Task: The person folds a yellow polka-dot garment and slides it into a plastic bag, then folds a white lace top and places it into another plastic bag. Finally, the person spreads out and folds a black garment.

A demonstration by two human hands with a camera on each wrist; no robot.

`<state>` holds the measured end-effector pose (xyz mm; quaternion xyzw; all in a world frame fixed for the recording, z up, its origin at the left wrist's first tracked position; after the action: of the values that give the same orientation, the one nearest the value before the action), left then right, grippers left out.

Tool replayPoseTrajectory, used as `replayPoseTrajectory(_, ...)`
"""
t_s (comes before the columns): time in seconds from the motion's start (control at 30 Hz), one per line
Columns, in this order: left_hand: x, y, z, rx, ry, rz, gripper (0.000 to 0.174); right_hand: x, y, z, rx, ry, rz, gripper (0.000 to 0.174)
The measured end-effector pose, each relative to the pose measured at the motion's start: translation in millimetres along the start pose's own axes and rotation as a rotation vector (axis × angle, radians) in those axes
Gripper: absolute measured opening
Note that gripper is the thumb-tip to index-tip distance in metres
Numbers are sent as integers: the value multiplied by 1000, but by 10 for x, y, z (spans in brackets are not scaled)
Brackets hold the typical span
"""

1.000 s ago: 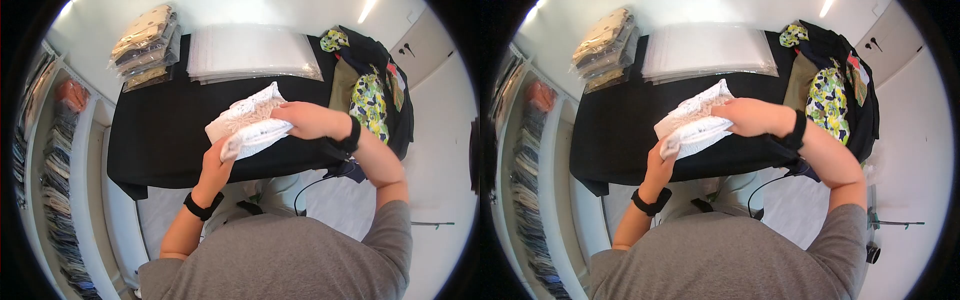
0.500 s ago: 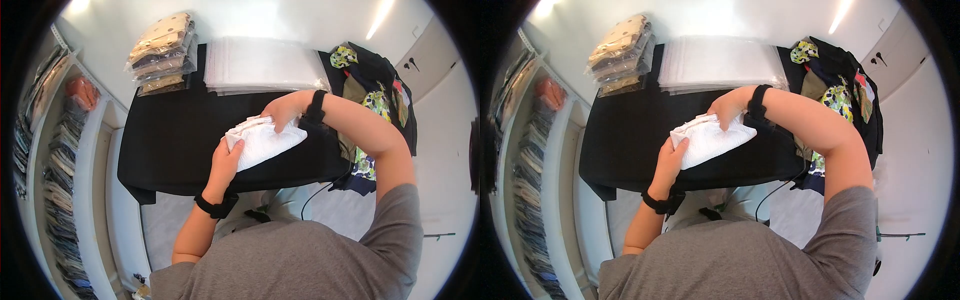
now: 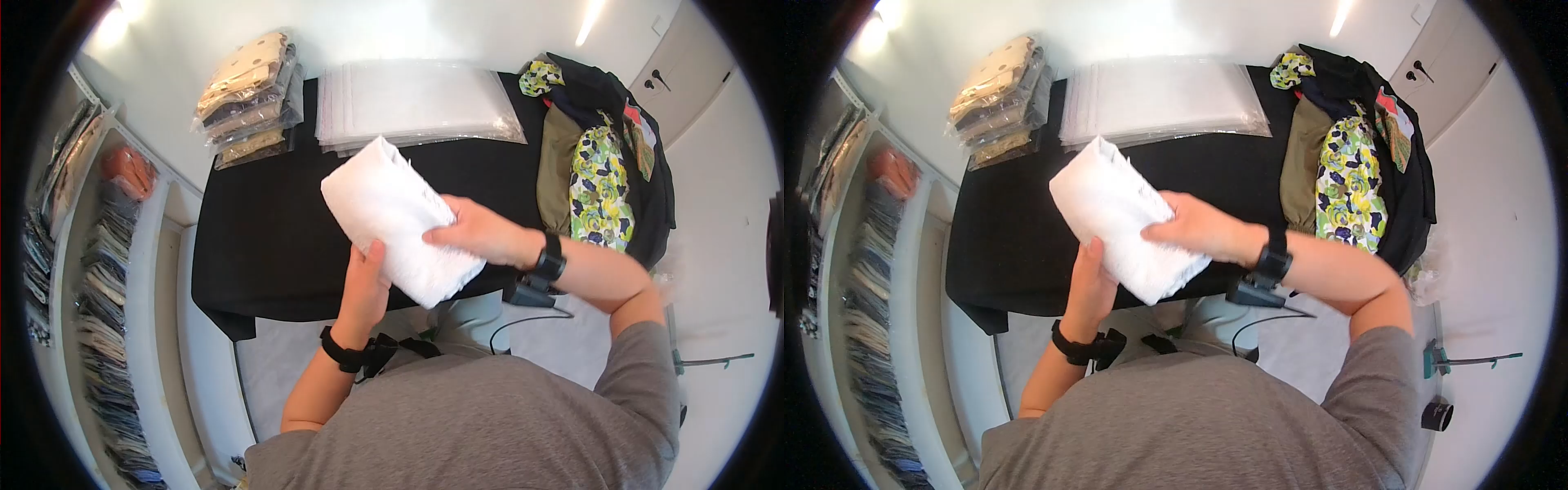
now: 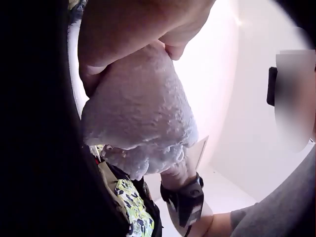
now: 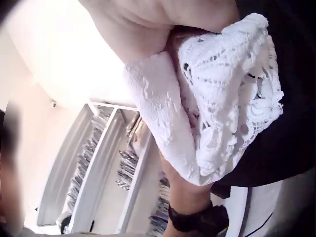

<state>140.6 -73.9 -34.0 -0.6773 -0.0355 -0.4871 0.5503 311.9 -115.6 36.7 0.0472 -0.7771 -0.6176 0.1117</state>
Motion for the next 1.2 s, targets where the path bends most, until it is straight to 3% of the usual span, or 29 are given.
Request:
replayPoseTrajectory(0.03, 63, -23, 22, 36, 79, 21, 68, 58, -57, -35, -18, -7, -4, 46)
replayPoseTrajectory(0.1, 88, -78, 17, -14, 27, 20, 67, 126, -151, -95, -29, -18, -21, 53)
replayPoseTrajectory(0.13, 96, -108, 15, -64, 45, 28, 64, 51, -316, -86, -31, -95, -111, 65)
replayPoseTrajectory(0.23, 97, -128, 2, -144, 94, 25, 58, 106, -338, -183, -164, -51, 41, 67)
replayPoseTrajectory(0.37, 35, -56, 14, -174, 210, -109, 57, 123, -336, -321, -145, 40, 2, 70)
replayPoseTrajectory(0.4, 23, -47, 18, -187, 198, -89, 59, 108, -392, -324, -194, 45, -8, 62)
replayPoseTrajectory(0.57, 89, -186, 181, -227, 287, 8, 55, 146, -453, -448, -289, 37, -65, 56)
replayPoseTrajectory(0.63, 213, -272, 284, -333, 354, 109, 54, 141, -467, -506, -315, -80, 66, 50)
replayPoseTrajectory(0.7, 271, -435, 522, -364, 499, 612, 49, 111, -506, -559, -375, -163, 143, 47)
replayPoseTrajectory(0.77, 380, -634, 888, -89, 582, 1033, 45, 11, -531, -656, -438, -391, 487, 46)
replayPoseTrajectory(0.83, 186, -756, 1342, 45, 425, 1446, 39, -147, -620, -767, -487, -550, 580, 43)
replayPoseTrajectory(0.93, -24, -808, 1967, 60, 342, 1687, 38, -453, -791, -896, -558, -745, 635, 51)
replayPoseTrajectory(1.0, -377, -681, 2310, 244, 430, 1912, 32, -591, -886, -943, -565, -826, 705, 48)
replayPoseTrajectory(1.07, -725, -442, 2494, 254, 391, 2075, 29, -658, -1012, -986, -534, -821, 689, 48)
replayPoseTrajectory(1.17, -622, -330, 2546, 311, 376, 2297, 20, -659, -1096, -1000, -537, -825, 635, 48)
replayPoseTrajectory(1.2, -581, -332, 2539, 180, 245, 2328, 17, -660, -1126, -1000, -528, -830, 595, 49)
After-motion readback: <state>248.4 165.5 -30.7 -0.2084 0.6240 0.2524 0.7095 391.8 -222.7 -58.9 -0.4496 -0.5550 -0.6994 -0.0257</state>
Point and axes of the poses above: each hand's wrist, its own z-axis towards the middle knuckle, its own x-axis out of the palm, y = z × x, the point moved 2 cm from there along z, towards the middle knuckle, and after that the axes turned 4 degrees about y, right-handed, at the moved point
